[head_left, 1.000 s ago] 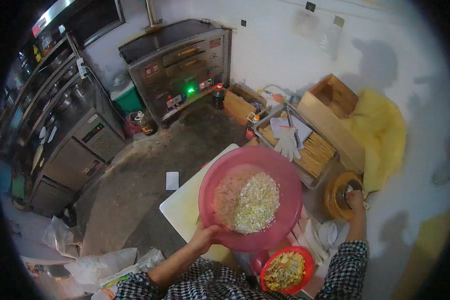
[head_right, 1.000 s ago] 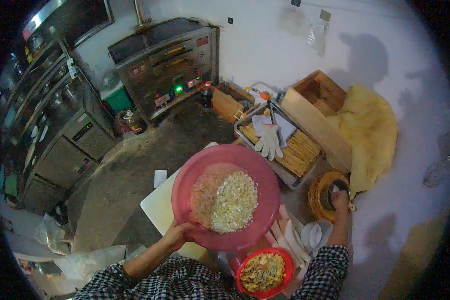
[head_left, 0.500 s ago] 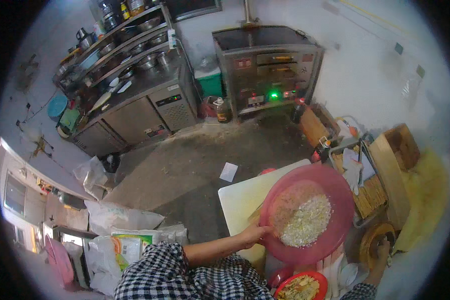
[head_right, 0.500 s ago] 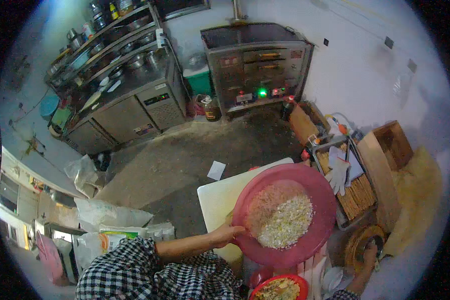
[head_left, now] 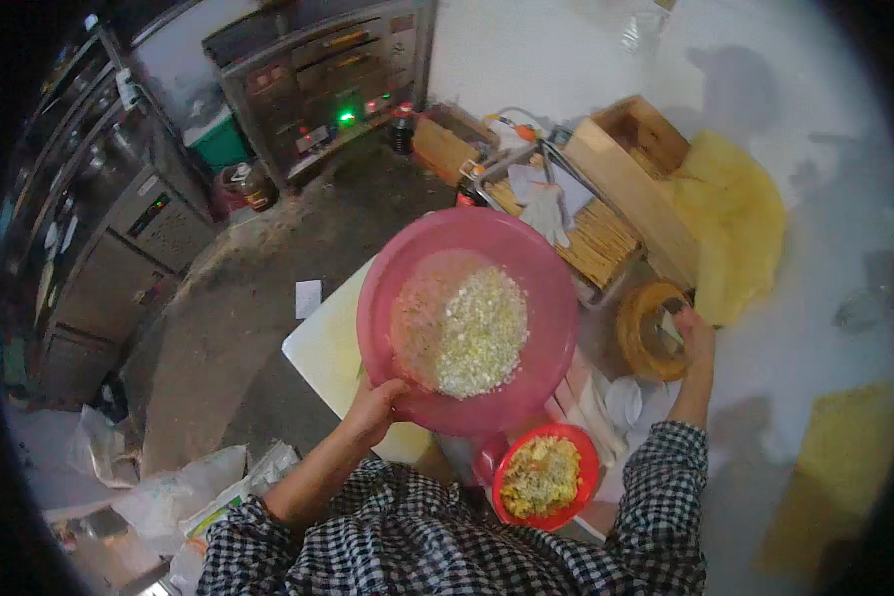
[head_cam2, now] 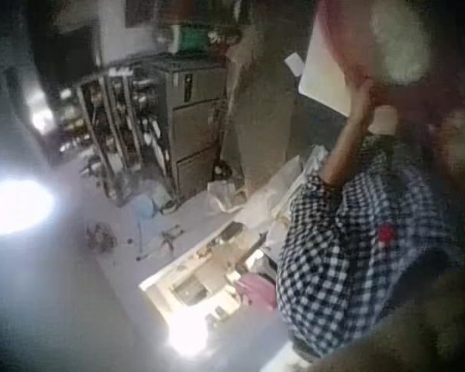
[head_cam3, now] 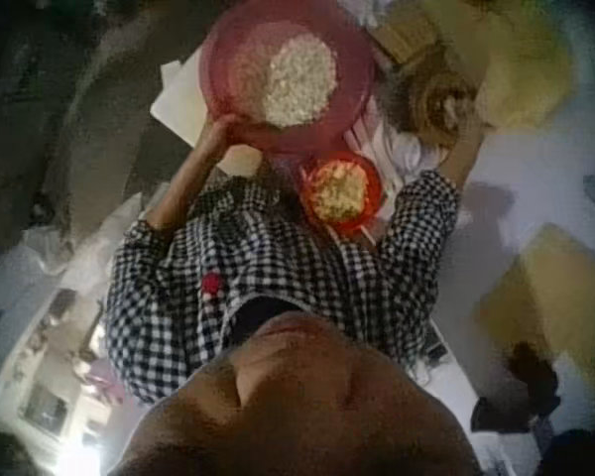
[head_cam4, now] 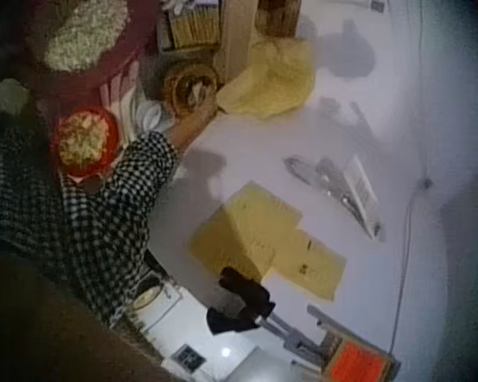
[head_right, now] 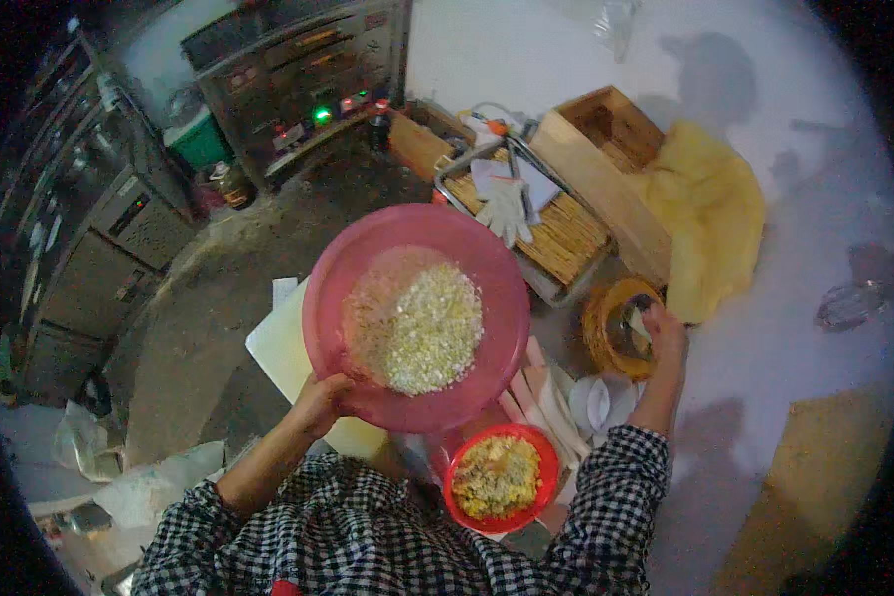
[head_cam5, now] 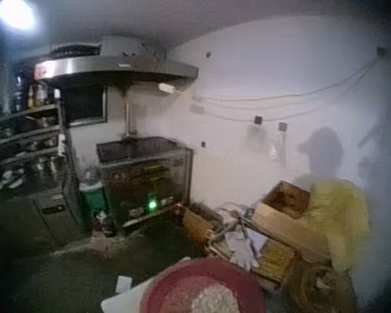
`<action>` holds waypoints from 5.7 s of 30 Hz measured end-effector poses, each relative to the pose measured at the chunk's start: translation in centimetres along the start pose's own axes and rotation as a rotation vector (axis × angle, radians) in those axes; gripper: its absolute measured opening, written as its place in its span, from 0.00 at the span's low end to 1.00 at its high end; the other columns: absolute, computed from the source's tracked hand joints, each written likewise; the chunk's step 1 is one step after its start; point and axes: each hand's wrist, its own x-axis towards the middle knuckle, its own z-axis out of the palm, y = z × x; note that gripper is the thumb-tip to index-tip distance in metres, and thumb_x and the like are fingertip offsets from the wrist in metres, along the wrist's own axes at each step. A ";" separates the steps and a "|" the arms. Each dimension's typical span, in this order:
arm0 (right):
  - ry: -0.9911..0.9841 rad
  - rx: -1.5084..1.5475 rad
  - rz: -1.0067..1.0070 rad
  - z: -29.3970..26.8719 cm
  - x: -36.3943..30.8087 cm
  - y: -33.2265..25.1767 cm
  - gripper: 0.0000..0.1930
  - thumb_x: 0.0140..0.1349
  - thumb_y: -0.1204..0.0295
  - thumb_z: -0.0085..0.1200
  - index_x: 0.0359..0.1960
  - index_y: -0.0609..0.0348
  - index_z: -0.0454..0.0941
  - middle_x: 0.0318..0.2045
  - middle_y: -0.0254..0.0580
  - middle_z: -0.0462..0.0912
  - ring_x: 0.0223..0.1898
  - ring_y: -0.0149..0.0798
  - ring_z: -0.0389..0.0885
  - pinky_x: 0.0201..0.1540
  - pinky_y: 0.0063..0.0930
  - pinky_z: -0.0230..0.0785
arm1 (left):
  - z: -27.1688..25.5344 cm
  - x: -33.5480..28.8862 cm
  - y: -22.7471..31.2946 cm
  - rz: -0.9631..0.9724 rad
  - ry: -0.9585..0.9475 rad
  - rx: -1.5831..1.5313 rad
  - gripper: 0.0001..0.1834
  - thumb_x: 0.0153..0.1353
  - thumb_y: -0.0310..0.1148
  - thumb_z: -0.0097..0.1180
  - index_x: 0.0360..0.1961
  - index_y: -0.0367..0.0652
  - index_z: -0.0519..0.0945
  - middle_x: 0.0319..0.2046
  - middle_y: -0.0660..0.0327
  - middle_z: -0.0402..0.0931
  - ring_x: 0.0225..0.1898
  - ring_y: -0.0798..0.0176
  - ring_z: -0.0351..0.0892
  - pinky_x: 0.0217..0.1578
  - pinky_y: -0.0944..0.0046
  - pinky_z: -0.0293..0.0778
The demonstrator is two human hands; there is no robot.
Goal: The person retrieves a bowl of chopped vegetables from a refrigerator, adds oil and a brown paste, then mixes the ingredients by hand and with a spatula. The person also handles a dough sheet on the counter.
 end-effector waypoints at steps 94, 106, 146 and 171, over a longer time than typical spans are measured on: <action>-0.676 -0.468 -0.270 18.5 -18.6 -5.9 0.13 0.63 0.64 0.57 0.40 0.61 0.84 0.31 0.43 0.84 0.29 0.33 0.80 0.35 0.30 0.73 | 6.4 -3.6 0.0 0.126 0.099 -0.252 0.25 0.55 0.22 0.49 0.57 0.39 0.68 0.47 0.55 0.75 0.44 0.56 0.78 0.46 0.54 0.78; -0.419 -1.441 -0.023 4.1 -18.7 4.3 0.49 0.40 0.60 0.74 0.65 0.55 0.58 0.64 0.62 0.56 0.61 0.67 0.61 0.59 0.52 0.65 | 9.0 -4.5 -0.8 0.066 0.304 -0.242 0.25 0.57 0.23 0.51 0.58 0.44 0.67 0.45 0.59 0.74 0.42 0.56 0.79 0.36 0.50 0.81; -0.519 -0.480 0.215 5.8 -17.4 1.7 0.33 0.53 0.66 0.68 0.60 0.63 0.70 0.52 0.43 0.76 0.47 0.35 0.77 0.39 0.30 0.76 | 7.4 -4.4 -1.6 0.105 0.219 -0.210 0.26 0.56 0.24 0.50 0.58 0.39 0.68 0.47 0.58 0.74 0.46 0.58 0.77 0.46 0.55 0.78; -0.933 -0.630 -0.480 19.7 -23.8 -11.8 0.20 0.54 0.71 0.65 0.48 0.66 0.77 0.41 0.41 0.83 0.42 0.29 0.79 0.46 0.26 0.72 | 7.4 -4.8 0.0 0.090 0.123 -0.214 0.24 0.55 0.21 0.49 0.56 0.34 0.68 0.46 0.56 0.75 0.45 0.58 0.78 0.44 0.60 0.77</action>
